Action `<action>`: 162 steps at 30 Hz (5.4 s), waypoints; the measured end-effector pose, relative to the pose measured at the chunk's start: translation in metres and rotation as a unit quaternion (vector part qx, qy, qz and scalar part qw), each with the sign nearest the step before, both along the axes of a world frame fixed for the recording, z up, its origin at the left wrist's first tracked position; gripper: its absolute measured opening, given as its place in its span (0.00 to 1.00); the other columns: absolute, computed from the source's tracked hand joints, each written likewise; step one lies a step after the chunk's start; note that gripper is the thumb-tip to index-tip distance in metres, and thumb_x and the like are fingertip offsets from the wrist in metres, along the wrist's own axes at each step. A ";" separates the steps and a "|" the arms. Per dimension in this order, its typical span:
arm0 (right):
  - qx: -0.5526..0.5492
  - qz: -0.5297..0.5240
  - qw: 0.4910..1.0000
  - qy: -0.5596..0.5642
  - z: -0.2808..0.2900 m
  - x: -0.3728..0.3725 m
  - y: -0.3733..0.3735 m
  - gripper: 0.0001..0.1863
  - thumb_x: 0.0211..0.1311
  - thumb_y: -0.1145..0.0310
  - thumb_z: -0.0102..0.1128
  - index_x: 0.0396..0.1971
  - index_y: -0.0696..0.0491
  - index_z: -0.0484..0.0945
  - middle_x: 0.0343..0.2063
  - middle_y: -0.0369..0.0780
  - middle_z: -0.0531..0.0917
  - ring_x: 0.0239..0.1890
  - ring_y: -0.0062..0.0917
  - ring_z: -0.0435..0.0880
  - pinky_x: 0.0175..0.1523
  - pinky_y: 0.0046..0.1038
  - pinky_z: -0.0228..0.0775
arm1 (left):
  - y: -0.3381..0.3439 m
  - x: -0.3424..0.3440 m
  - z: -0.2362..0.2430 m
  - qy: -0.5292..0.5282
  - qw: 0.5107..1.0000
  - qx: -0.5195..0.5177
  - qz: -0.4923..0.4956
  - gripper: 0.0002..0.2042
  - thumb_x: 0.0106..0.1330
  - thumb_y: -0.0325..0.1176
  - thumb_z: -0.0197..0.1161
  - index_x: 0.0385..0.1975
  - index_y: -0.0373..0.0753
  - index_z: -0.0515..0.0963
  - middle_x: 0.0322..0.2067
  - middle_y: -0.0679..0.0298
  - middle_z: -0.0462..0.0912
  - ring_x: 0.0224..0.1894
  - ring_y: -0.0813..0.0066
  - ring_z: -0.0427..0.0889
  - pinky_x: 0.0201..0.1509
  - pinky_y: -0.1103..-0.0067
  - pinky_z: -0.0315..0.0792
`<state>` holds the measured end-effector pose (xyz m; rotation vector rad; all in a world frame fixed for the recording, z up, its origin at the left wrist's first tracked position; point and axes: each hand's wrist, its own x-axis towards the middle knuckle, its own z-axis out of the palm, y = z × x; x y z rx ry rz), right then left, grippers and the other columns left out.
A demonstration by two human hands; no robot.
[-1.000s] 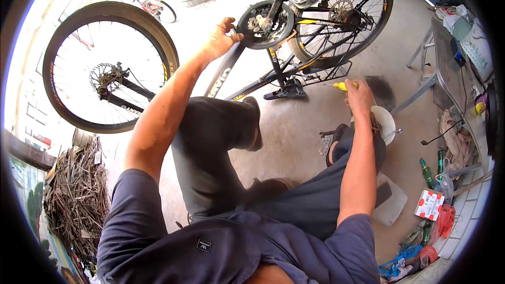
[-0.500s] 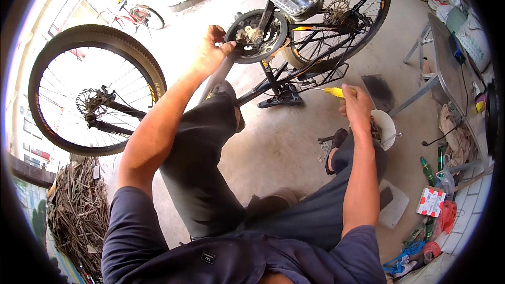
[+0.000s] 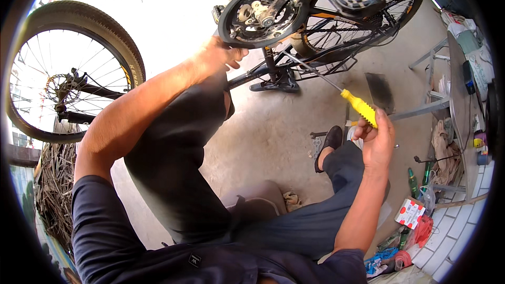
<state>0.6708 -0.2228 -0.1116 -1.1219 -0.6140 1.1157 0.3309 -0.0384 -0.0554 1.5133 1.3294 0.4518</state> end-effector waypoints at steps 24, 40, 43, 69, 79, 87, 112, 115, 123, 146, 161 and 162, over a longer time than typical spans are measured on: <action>-0.080 0.079 0.989 -0.093 -0.007 -0.053 0.011 0.22 0.63 0.66 0.62 0.54 0.61 0.72 0.31 0.39 0.81 0.24 0.17 0.77 0.28 0.21 0.71 | 0.012 -0.001 -0.039 -0.108 0.993 0.037 0.003 0.10 0.66 0.39 0.65 0.38 0.39 0.79 0.28 0.66 0.82 0.28 0.79 0.83 0.34 0.79 0.77; -0.053 0.010 0.985 -0.163 0.004 -0.068 0.004 0.20 0.64 0.64 0.62 0.49 0.64 0.75 0.24 0.36 0.77 0.16 0.10 0.69 0.20 0.15 0.60 | 0.016 -0.001 -0.042 -0.086 0.996 0.020 0.003 0.06 0.68 0.30 0.57 0.38 0.39 0.80 0.25 0.66 0.83 0.28 0.78 0.84 0.32 0.82 0.78; -0.058 0.009 0.982 -0.181 0.003 -0.072 0.007 0.19 0.65 0.64 0.62 0.49 0.62 0.76 0.23 0.35 0.76 0.17 0.09 0.68 0.21 0.14 0.59 | 0.015 0.000 -0.042 -0.094 0.995 0.025 -0.001 0.05 0.67 0.29 0.57 0.37 0.39 0.80 0.25 0.66 0.83 0.28 0.78 0.84 0.31 0.81 0.79; -0.111 0.022 0.991 0.079 -0.014 -0.080 0.008 0.16 0.66 0.56 0.59 0.36 0.56 0.75 0.22 0.39 0.79 0.12 0.16 0.68 0.15 0.20 0.60 | 0.004 0.059 -0.033 -0.235 0.969 -0.058 0.057 0.15 0.73 0.35 0.49 0.50 0.30 0.73 0.41 0.54 0.83 0.39 0.65 0.85 0.38 0.74 0.81; -0.108 0.038 0.988 0.099 -0.015 -0.082 0.005 0.15 0.67 0.58 0.57 0.35 0.57 0.75 0.21 0.38 0.77 0.13 0.16 0.68 0.17 0.19 0.59 | 0.005 0.067 -0.029 -0.253 0.963 -0.067 0.063 0.14 0.75 0.37 0.46 0.45 0.32 0.73 0.38 0.57 0.83 0.38 0.68 0.84 0.41 0.73 0.80; -0.092 0.036 0.985 -0.144 0.008 -0.096 0.001 0.17 0.69 0.60 0.57 0.45 0.60 0.76 0.21 0.34 0.76 0.16 0.10 0.68 0.20 0.15 0.60 | 0.009 0.067 -0.036 -0.261 0.960 -0.069 0.069 0.13 0.75 0.35 0.46 0.42 0.32 0.74 0.36 0.56 0.84 0.36 0.67 0.85 0.39 0.74 0.81; 0.083 0.017 0.899 -0.429 0.003 -0.120 -0.025 0.24 0.57 0.67 0.65 0.49 0.65 0.73 0.27 0.42 0.83 0.29 0.26 0.84 0.38 0.26 0.75 | -0.026 0.055 -0.013 -0.321 0.934 -0.157 -0.025 0.16 0.67 0.41 0.61 0.41 0.33 0.73 0.30 0.58 0.82 0.30 0.70 0.84 0.38 0.76 0.80; 0.107 0.036 0.897 -0.427 0.001 -0.129 -0.033 0.22 0.61 0.70 0.60 0.52 0.65 0.69 0.28 0.41 0.81 0.30 0.21 0.80 0.39 0.24 0.74 | -0.028 0.048 -0.006 -0.306 0.937 -0.162 -0.049 0.13 0.67 0.41 0.62 0.36 0.35 0.75 0.28 0.60 0.83 0.28 0.71 0.84 0.37 0.77 0.81; 0.070 0.134 0.941 -0.301 0.009 -0.148 -0.022 0.24 0.65 0.67 0.57 0.56 0.65 0.66 0.25 0.37 0.79 0.26 0.18 0.77 0.34 0.21 0.71 | -0.028 0.045 0.012 -0.291 0.952 -0.093 -0.021 0.11 0.70 0.39 0.58 0.35 0.36 0.75 0.28 0.59 0.84 0.27 0.73 0.84 0.33 0.79 0.79; 0.054 0.217 0.973 -0.065 0.032 -0.188 -0.005 0.23 0.70 0.64 0.53 0.58 0.63 0.66 0.24 0.33 0.75 0.24 0.12 0.73 0.31 0.18 0.66 | -0.022 0.037 0.022 -0.208 0.978 0.005 0.018 0.11 0.72 0.34 0.54 0.32 0.33 0.76 0.20 0.62 0.79 0.17 0.79 0.76 0.21 0.83 0.73; 0.048 0.214 0.973 -0.071 0.020 -0.191 0.000 0.24 0.69 0.65 0.54 0.58 0.63 0.66 0.26 0.33 0.75 0.26 0.12 0.73 0.32 0.18 0.67 | -0.024 0.042 0.028 -0.172 0.984 0.021 0.039 0.12 0.72 0.35 0.54 0.31 0.32 0.77 0.17 0.66 0.76 0.18 0.81 0.73 0.25 0.83 0.72; 0.050 0.219 0.972 -0.064 0.020 -0.191 0.001 0.24 0.69 0.65 0.54 0.59 0.63 0.66 0.26 0.33 0.75 0.26 0.12 0.73 0.32 0.18 0.67 | -0.027 0.041 0.030 -0.165 0.985 0.017 0.053 0.12 0.72 0.35 0.54 0.31 0.32 0.77 0.17 0.66 0.76 0.18 0.81 0.73 0.24 0.83 0.72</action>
